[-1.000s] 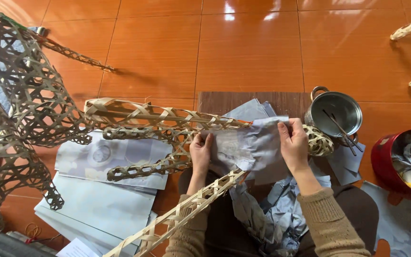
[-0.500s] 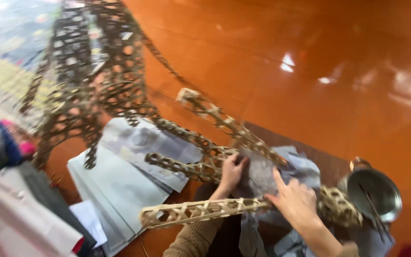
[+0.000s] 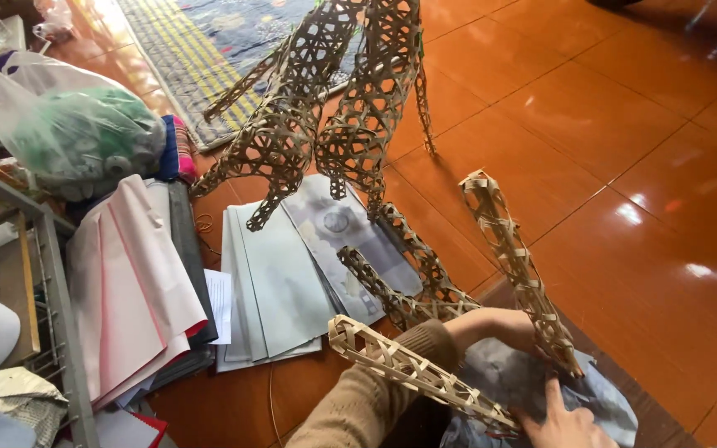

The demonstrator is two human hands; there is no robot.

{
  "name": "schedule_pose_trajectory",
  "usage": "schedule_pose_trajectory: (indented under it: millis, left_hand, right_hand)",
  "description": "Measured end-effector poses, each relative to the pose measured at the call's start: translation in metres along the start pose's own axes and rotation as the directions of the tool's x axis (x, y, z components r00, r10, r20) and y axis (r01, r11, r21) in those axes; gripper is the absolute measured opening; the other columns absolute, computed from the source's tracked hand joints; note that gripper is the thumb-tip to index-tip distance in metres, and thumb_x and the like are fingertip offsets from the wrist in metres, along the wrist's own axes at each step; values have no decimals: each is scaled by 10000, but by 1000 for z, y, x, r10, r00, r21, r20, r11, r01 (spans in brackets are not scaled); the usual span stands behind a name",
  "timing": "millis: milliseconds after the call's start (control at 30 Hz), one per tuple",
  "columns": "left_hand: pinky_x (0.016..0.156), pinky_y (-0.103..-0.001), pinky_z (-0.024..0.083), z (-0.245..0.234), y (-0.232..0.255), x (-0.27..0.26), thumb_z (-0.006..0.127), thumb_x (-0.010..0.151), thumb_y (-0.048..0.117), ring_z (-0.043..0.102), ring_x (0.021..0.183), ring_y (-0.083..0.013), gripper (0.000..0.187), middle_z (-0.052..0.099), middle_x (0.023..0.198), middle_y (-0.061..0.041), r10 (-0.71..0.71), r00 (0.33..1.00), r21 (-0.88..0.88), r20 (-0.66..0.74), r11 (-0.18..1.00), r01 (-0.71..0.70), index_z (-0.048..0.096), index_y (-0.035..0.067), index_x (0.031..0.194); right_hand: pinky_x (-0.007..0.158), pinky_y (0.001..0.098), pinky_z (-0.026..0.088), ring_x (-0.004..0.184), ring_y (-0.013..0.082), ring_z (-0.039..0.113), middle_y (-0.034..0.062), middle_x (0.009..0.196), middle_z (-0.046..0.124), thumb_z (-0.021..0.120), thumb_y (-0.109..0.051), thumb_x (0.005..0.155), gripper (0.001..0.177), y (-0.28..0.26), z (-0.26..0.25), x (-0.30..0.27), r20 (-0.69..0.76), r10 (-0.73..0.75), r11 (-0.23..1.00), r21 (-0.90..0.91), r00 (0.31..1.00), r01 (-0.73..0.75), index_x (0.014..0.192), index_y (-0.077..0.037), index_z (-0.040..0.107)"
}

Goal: Applying paper or fabric strips with adhesive to a woven bamboo animal sculpture

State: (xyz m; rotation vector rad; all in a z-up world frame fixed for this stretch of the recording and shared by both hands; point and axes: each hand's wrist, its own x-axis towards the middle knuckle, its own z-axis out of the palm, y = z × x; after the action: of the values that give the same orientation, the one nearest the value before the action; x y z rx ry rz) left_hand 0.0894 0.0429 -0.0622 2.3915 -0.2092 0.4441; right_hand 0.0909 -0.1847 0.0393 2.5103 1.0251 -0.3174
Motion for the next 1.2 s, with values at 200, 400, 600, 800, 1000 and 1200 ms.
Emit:
schedule_pose_trajectory:
  millis: [200, 400, 600, 800, 1000, 1200]
  left_hand:
    - [1000, -384, 548, -10, -30, 19, 674, 848, 428, 663, 1147, -217, 497, 689, 1238, -55, -66, 954, -252, 293, 957, 144, 594, 176, 1269]
    - [994, -393, 590, 16, -69, 22, 663, 890, 393, 690, 1131, -240, 469, 690, 1232, -78, 39, 967, -313, 251, 949, 43, 590, 148, 1283]
    - [908, -382, 614, 33, -57, 23, 740, 814, 371, 712, 1035, -224, 437, 730, 1141, -62, -38, 979, -428, 199, 895, 122, 655, 152, 1182]
    - [731, -358, 607, 8, 2, 17, 743, 779, 312, 691, 829, -174, 296, 770, 933, -29, -210, 965, -506, 159, 821, 263, 734, 138, 1019]
    - [867, -446, 421, -7, 129, -43, 584, 979, 62, 552, 869, -338, 106, 561, 936, -137, -115, 716, 45, -689, 979, 201, 581, 62, 1085]
    - [1149, -450, 431, 34, 115, -65, 385, 1081, 292, 539, 1301, -303, 425, 538, 1394, -152, -37, 826, 101, -562, 988, 113, 445, 50, 1425]
  right_hand:
    - [745, 379, 532, 757, 290, 727, 139, 857, 664, 461, -976, 472, 1151, 1, 56, 36, -214, 1, 1000, -10, 977, -3, 1510, -537, 228]
    - [731, 343, 524, 807, 225, 759, 103, 853, 718, 478, -957, 543, 1159, -3, 33, 33, -76, 5, 995, -101, 997, -12, 1546, -499, 122]
    - [772, 390, 504, 918, 255, 777, 126, 948, 779, 475, -933, 581, 1180, -4, 1, 18, 15, -18, 996, -87, 1000, 20, 1567, -437, 57]
    - [887, 420, 526, 987, 275, 770, 150, 1060, 767, 464, -930, 615, 1153, -7, -25, 10, 70, -39, 996, -83, 997, 45, 1550, -391, 57]
    - [853, 419, 540, 968, 285, 776, 149, 1017, 772, 345, -958, 591, 1074, -5, -13, 15, 11, 0, 1000, -14, 1000, 0, 1509, -411, 235]
    - [720, 463, 546, 723, 333, 753, 140, 839, 667, 309, -930, 575, 1093, 3, 52, 33, -291, -15, 1000, -29, 957, 7, 1573, -534, 106]
